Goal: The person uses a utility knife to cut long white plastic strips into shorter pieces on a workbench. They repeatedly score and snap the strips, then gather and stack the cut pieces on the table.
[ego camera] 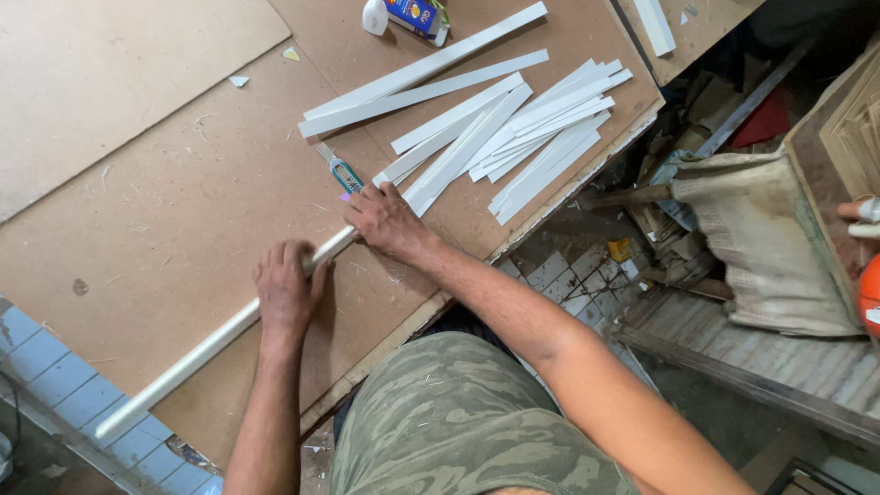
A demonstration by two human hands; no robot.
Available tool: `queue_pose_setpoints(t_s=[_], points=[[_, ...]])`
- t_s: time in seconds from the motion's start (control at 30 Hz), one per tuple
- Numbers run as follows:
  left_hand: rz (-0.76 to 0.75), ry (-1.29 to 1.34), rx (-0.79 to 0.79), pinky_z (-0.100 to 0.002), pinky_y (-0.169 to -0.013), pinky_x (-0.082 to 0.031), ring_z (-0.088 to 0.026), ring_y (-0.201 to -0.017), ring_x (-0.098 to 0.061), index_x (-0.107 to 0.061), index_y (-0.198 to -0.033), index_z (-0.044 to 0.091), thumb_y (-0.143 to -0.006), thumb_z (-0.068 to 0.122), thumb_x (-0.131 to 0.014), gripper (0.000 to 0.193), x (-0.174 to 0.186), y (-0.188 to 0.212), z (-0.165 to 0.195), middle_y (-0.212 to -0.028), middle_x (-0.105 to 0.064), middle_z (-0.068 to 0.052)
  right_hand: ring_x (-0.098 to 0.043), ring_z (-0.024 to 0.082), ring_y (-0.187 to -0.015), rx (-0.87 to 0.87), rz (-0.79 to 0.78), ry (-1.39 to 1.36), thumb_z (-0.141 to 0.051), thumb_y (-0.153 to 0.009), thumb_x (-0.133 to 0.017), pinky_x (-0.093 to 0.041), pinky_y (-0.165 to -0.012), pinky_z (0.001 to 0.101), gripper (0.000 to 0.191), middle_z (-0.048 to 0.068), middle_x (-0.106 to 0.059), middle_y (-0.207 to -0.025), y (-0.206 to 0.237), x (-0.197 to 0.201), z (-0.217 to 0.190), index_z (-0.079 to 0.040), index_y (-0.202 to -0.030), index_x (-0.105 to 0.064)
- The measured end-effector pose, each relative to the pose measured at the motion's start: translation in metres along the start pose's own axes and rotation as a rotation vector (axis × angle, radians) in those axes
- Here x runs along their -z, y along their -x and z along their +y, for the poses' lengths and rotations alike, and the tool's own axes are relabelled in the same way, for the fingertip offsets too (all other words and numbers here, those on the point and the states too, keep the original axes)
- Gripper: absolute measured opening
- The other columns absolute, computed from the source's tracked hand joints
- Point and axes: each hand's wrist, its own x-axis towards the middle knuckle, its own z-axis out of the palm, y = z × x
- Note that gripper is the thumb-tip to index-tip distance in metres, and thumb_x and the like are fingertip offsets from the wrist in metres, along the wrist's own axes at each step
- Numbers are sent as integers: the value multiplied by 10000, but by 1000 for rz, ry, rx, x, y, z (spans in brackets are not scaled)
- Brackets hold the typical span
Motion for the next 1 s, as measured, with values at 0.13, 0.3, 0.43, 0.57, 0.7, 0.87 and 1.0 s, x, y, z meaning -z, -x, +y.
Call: queue_pose_setpoints(t_s=[0.13,0.3,0.43,0.57,0.7,0.87,1.0], points=[[2,-211,119,-429,-966,-442,-238,-1013,-628,-683,-1180,134,-965,376,-767,335,26,60,-26,-1044,-684,-44,-563,169,-961,-7,72,65,-138,-1034,-655,-414,-926,367,106,-24,-633,-886,16,-11,3,-165,-933,-675],[100,-380,202,-432,-1013,-458,-277,-1121,-635,-711,-1145,148,-995,369,-726,267,60,99,-39,-1164,-703,-57,-588,210,-927,3,52,-182,-379,-772,-763,-438,-870,410,266,-12,-657,-830,38,-3,14,-144,-859,-675],[-85,-313,373,-435,-976,-493,-279,-930,-669,-726,-1111,164,-984,420,-734,286,69,68,-9,-970,-702,-74,-623,176,-860,-261,-93,-664,-312,-894,-782,-522,-758,365,249,24,-665,-924,63,23,65,-101,-978,-681],[-163,-89,303,-451,-772,-529,-321,-830,-675,-739,-1071,147,-778,436,-822,420,58,-10,65,-930,-723,-97,-674,119,-754,-586,-49,-1248,-180,-942,-758,-594,-667,296,175,46,-694,-877,95,59,169,-56,-1051,-700],[-262,-61,163,-439,-743,-544,-293,-820,-698,-696,-1151,160,-738,317,-841,464,27,-113,149,-1029,-720,-64,-697,97,-739,-872,52,-1351,-140,-921,-749,-625,-686,258,212,41,-729,-899,123,99,294,-27,-1096,-708],[-131,-247,-131,-391,-844,-520,-236,-945,-681,-706,-1183,176,-762,188,-816,435,-26,-226,214,-1049,-691,-31,-669,84,-701,-952,220,-1283,-119,-923,-748,-601,-647,254,215,-4,-688,-900,123,122,411,-44,-1120,-704],[12,-314,-161,-393,-837,-528,-233,-992,-681,-754,-1140,186,-829,164,-794,314,-67,-284,229,-1079,-698,-22,-612,124,-717,-919,131,-984,-154,-979,-747,-534,-637,286,173,61,-671,-924,102,119,466,-77,-1134,-748]])
